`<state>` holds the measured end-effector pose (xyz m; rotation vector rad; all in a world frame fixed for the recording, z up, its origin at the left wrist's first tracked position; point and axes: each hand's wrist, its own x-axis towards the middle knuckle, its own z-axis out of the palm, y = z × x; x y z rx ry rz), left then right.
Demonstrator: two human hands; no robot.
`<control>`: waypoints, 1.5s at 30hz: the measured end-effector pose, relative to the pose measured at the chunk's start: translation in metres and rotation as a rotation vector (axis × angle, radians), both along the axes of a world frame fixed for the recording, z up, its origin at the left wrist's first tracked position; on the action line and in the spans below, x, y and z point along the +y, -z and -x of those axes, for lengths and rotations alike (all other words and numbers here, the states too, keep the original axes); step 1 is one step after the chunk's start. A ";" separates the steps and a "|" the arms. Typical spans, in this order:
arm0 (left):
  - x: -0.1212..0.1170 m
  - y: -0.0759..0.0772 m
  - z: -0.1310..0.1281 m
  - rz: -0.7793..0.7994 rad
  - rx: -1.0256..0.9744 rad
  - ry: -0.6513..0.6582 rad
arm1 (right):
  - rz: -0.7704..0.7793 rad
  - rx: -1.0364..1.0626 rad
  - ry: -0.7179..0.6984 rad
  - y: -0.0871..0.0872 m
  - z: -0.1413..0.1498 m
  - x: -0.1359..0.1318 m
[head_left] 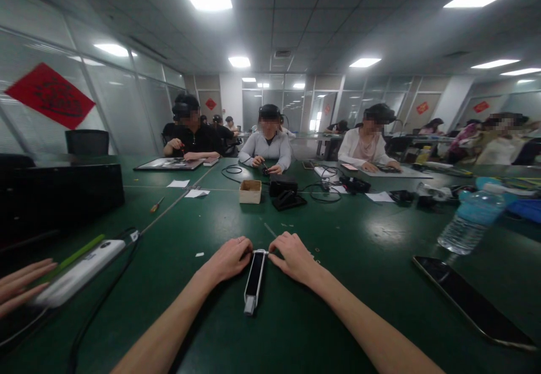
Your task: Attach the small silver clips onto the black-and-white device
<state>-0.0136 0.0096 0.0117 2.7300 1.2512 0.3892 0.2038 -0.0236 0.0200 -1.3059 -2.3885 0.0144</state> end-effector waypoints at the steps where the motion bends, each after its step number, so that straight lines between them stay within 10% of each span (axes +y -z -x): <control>1: 0.000 0.000 0.000 -0.005 0.000 -0.002 | -0.004 0.007 0.002 0.001 0.000 0.000; 45: -0.009 -0.010 -0.004 -0.028 0.052 -0.049 | 0.002 -0.001 0.004 0.004 0.002 -0.001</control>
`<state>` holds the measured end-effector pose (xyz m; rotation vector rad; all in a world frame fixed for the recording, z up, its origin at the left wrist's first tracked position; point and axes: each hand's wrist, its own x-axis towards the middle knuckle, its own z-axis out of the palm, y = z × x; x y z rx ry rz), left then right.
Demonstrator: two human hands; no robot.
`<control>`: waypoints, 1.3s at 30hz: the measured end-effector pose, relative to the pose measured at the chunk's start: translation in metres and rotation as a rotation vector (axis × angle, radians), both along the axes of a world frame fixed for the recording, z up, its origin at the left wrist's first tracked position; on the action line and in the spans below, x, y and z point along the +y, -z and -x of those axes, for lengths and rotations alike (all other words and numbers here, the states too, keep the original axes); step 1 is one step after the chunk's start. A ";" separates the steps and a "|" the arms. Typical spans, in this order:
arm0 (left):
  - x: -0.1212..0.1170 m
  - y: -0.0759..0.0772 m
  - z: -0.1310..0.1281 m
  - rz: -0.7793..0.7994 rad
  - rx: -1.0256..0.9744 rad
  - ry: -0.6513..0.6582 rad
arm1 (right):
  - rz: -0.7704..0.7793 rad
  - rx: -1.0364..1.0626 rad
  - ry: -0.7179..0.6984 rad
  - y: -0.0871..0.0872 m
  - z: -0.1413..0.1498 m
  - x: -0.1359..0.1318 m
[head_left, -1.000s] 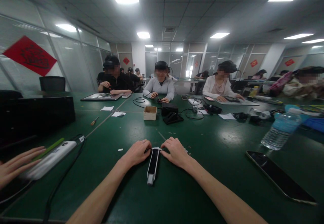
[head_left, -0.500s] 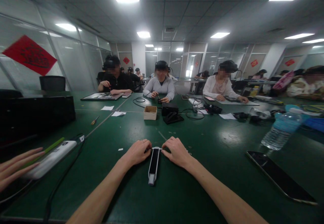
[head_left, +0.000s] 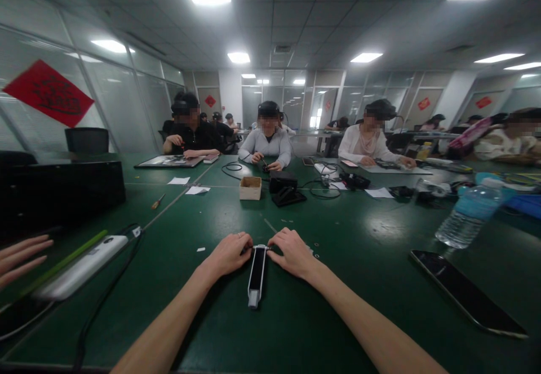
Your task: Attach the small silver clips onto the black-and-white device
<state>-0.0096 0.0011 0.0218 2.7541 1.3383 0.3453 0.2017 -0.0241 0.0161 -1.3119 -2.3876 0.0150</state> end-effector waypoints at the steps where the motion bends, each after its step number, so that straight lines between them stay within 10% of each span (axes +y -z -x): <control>1: 0.000 0.000 0.000 -0.001 -0.002 0.001 | -0.004 0.000 0.000 0.000 0.000 0.000; 28: 0.000 0.002 0.001 -0.008 -0.003 0.004 | -0.039 -0.002 -0.015 -0.002 -0.001 0.000; 39: 0.002 0.001 0.001 0.011 0.004 -0.004 | 0.008 -0.077 0.270 -0.033 -0.088 0.007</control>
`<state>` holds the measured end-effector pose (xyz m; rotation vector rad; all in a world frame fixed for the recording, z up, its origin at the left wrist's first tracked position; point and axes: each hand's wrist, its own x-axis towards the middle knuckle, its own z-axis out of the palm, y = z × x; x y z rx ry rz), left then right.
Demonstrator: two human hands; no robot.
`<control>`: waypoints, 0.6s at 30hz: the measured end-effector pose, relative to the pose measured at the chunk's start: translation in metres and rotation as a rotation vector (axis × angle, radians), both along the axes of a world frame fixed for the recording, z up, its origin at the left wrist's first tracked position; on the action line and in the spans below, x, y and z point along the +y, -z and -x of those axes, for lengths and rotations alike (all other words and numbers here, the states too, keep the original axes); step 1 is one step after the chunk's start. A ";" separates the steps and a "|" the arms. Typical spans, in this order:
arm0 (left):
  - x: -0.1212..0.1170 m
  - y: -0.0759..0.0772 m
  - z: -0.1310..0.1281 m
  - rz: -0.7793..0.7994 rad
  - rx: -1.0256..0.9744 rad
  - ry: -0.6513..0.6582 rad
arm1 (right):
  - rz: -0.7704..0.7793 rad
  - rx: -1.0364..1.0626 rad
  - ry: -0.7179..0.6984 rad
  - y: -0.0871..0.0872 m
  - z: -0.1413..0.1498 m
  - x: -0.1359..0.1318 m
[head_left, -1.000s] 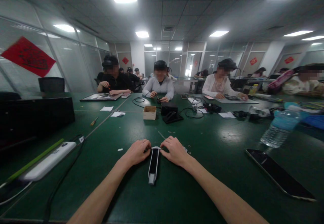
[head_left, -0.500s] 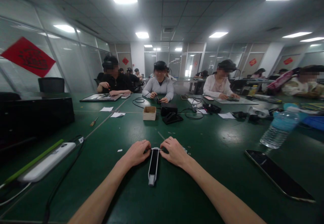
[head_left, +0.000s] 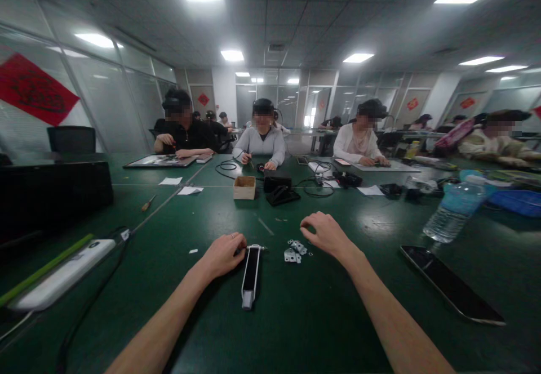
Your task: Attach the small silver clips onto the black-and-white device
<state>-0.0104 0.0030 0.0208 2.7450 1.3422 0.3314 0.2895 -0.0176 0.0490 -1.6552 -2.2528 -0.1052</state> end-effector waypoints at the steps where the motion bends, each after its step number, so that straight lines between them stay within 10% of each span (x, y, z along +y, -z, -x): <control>1: 0.000 0.000 0.000 -0.002 0.001 -0.001 | 0.070 -0.015 0.020 -0.001 -0.007 0.000; 9: -0.003 -0.005 -0.002 0.028 0.019 -0.022 | 0.532 0.042 0.120 -0.004 -0.015 -0.008; 18: -0.004 -0.001 -0.008 0.040 -0.017 -0.028 | 0.597 0.131 0.077 0.002 -0.010 -0.006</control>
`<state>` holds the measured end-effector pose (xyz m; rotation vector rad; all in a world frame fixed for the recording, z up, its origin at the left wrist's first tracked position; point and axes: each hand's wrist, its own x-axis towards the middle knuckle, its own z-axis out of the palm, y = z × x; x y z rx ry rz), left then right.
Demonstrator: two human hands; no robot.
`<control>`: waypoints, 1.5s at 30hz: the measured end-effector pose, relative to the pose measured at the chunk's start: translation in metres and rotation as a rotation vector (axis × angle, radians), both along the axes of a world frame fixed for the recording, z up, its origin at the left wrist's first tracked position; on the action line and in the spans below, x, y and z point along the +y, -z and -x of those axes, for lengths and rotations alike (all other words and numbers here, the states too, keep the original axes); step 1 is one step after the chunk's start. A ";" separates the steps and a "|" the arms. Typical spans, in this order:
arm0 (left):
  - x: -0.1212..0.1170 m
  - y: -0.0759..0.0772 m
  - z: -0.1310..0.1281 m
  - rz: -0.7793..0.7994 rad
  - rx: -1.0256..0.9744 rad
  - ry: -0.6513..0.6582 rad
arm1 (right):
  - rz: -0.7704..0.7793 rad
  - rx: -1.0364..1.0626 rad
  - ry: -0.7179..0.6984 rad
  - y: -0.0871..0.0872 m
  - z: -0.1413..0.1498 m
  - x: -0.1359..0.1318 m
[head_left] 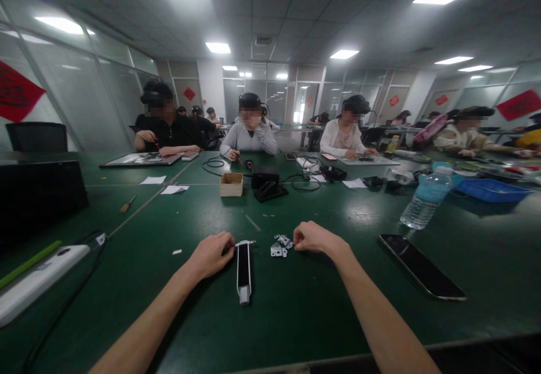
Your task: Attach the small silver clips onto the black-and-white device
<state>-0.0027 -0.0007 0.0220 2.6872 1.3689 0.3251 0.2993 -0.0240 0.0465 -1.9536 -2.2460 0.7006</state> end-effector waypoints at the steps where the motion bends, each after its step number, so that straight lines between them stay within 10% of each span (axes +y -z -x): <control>1: 0.000 0.001 0.000 -0.005 -0.003 0.002 | 0.010 0.007 0.008 0.000 0.001 0.000; 6: 0.002 0.006 0.002 -0.023 -0.019 0.012 | 0.003 0.012 0.021 0.001 0.003 0.000; 16: 0.002 0.009 0.000 -0.038 -0.054 0.013 | -0.574 0.263 -0.219 0.021 0.061 0.001; 45: 0.000 0.007 -0.001 -0.045 -0.040 0.021 | -0.601 0.286 -0.203 0.041 0.077 0.001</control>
